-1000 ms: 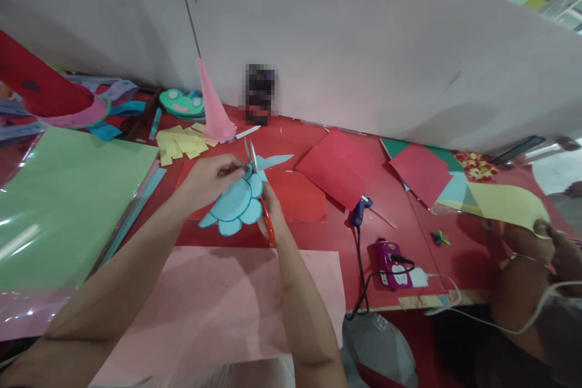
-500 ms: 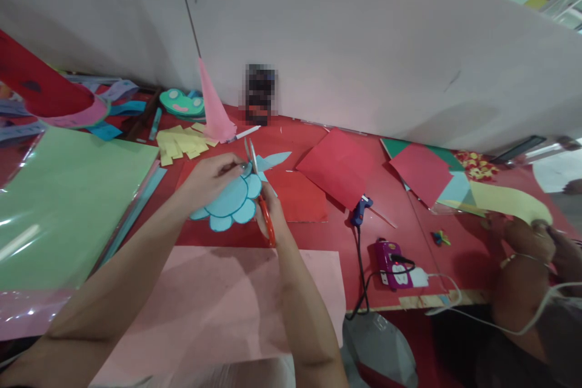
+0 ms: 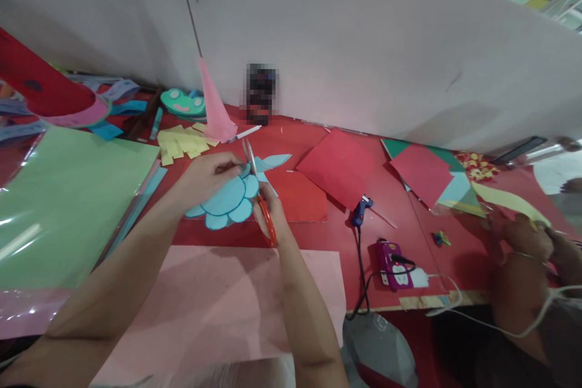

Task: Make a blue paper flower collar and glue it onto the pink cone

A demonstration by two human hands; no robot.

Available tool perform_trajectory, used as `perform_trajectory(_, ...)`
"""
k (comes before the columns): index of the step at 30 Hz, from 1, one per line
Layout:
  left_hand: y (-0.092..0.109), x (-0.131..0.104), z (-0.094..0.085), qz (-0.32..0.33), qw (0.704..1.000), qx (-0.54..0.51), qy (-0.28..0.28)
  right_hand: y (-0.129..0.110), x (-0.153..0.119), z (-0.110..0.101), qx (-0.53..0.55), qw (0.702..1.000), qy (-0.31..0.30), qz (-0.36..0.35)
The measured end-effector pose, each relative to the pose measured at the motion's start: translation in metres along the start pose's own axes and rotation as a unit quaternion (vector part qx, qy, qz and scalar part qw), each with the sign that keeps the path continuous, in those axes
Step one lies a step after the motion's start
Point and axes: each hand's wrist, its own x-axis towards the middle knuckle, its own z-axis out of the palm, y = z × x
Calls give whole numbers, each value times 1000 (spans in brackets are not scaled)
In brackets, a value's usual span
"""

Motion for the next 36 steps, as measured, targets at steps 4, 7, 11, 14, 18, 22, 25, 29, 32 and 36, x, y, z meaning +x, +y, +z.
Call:
perform_trajectory(4, 0, 0, 1, 4, 1000, -12, 11, 2, -1, -1, 4, 1000, 3, 13)
perform_trajectory(7, -1, -1, 1, 3, 1000, -8, 10, 4, -2, -1, 4, 1000, 0, 6)
perform_trajectory(11, -1, -1, -1, 8, 1000, 3, 6, 4, -1, -2, -1, 1000, -10, -13)
perform_trajectory(14, -1, 0, -3, 13, 1000, 9, 7, 2, -1, -1, 4, 1000, -14, -10)
perform_trajectory(18, 0, 0, -3, 8, 1000, 12, 10, -4, -1, -1, 0, 1000, -21, -5)
perform_trajectory(22, 0, 0, -2, 2, 1000, 2, 16, -7, -2, 0, 5, 999, -41, -9)
perform_trajectory(25, 0, -1, -2, 1, 1000, -2, 10, -3, -2, 1, 22, 999, -37, 2)
perform_trajectory(29, 1, -1, -3, -3, 1000, -3, 5, 4, 0, 1, 27, 999, -28, 2)
perform_trajectory(32, 2, -2, -3, -2, 1000, -7, 6, 6, 0, 1, 20, 999, -24, -17)
perform_trajectory(36, 3, -2, -4, -3, 1000, -6, 1, 4, 0, 0, -1, 999, -21, -25)
